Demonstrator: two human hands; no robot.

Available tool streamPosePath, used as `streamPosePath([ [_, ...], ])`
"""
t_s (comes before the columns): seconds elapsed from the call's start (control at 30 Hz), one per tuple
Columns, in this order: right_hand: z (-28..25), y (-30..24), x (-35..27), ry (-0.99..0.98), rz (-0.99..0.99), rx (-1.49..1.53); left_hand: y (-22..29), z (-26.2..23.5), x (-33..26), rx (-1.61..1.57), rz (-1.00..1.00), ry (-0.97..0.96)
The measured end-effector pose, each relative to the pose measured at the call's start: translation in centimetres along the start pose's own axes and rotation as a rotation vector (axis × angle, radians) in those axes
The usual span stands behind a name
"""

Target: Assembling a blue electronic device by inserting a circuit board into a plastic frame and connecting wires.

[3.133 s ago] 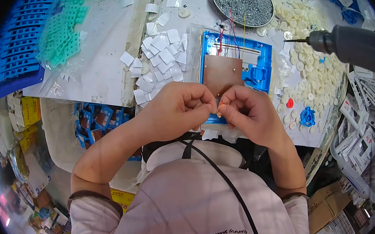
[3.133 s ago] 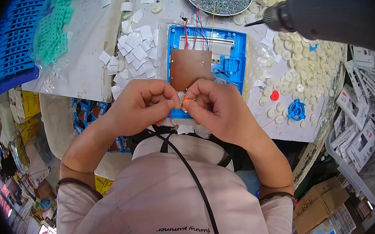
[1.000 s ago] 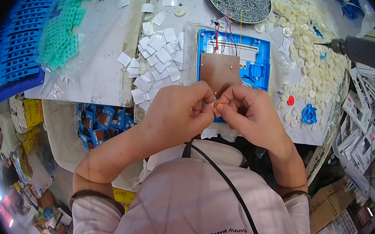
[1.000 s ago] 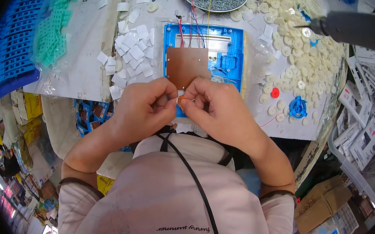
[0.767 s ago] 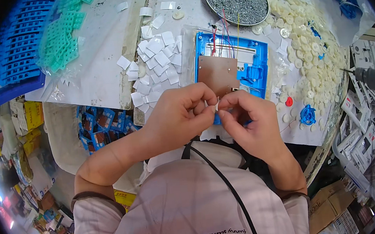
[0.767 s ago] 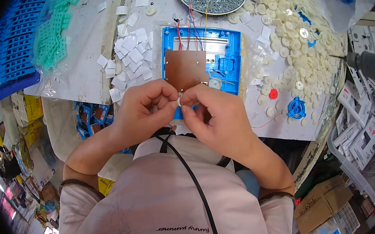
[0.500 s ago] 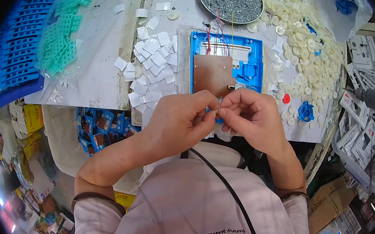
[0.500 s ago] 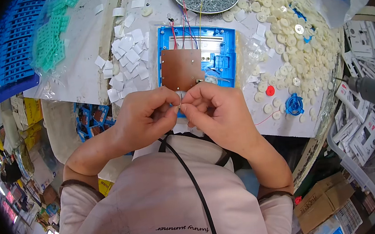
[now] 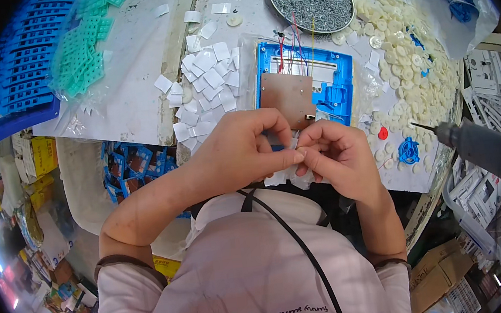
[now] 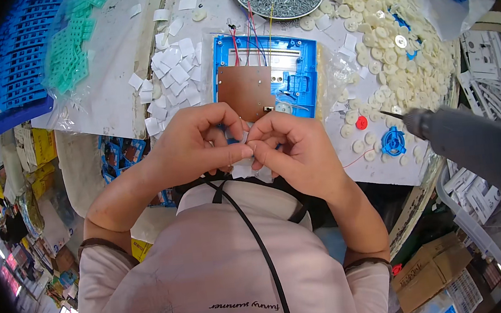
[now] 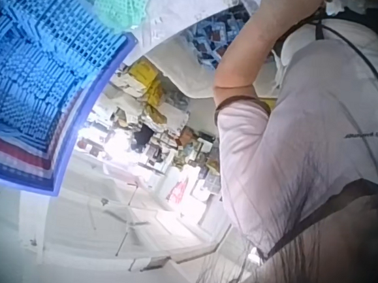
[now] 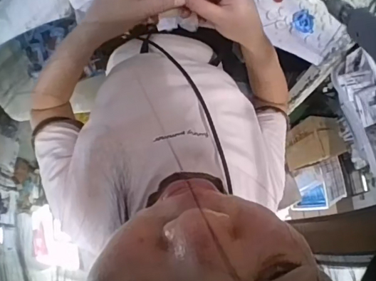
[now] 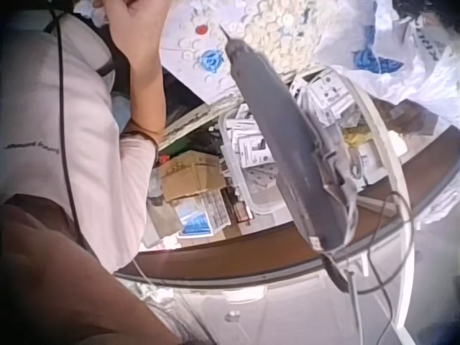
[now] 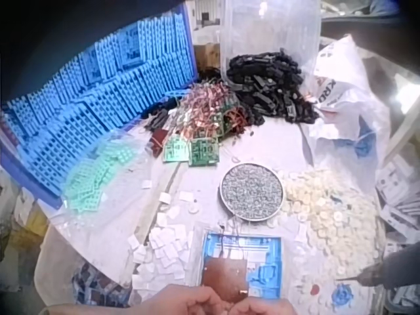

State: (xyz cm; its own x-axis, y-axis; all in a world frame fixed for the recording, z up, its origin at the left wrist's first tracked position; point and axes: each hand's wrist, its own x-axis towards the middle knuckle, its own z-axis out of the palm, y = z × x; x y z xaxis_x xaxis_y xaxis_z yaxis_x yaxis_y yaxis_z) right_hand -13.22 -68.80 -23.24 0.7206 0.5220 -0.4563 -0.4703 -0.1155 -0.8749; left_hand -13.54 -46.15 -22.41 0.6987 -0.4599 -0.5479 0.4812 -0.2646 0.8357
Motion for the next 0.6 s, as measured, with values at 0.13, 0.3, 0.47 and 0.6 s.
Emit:
streamPosePath([
  [0.13,0.0,0.2,-0.1,0.049,-0.008,-0.041,-0.5,0.4,0.0,-0.143,0.035,0.09],
  [0.3,0.4,-0.1,-0.1,0.082,-0.022,-0.318,-1.5,0.4,-0.4,0.113,0.267,0.211],
  [0.47,1.1,-1.3,0.0,0.146,-0.133,-0.522,-1.7,0.6,-0.2,0.385,0.515,0.273],
  [0.6,1.2,0.6,1.1,0.225,-0.527,-0.823,-2.8,-0.1,0.4,0.596,0.797,0.31],
])
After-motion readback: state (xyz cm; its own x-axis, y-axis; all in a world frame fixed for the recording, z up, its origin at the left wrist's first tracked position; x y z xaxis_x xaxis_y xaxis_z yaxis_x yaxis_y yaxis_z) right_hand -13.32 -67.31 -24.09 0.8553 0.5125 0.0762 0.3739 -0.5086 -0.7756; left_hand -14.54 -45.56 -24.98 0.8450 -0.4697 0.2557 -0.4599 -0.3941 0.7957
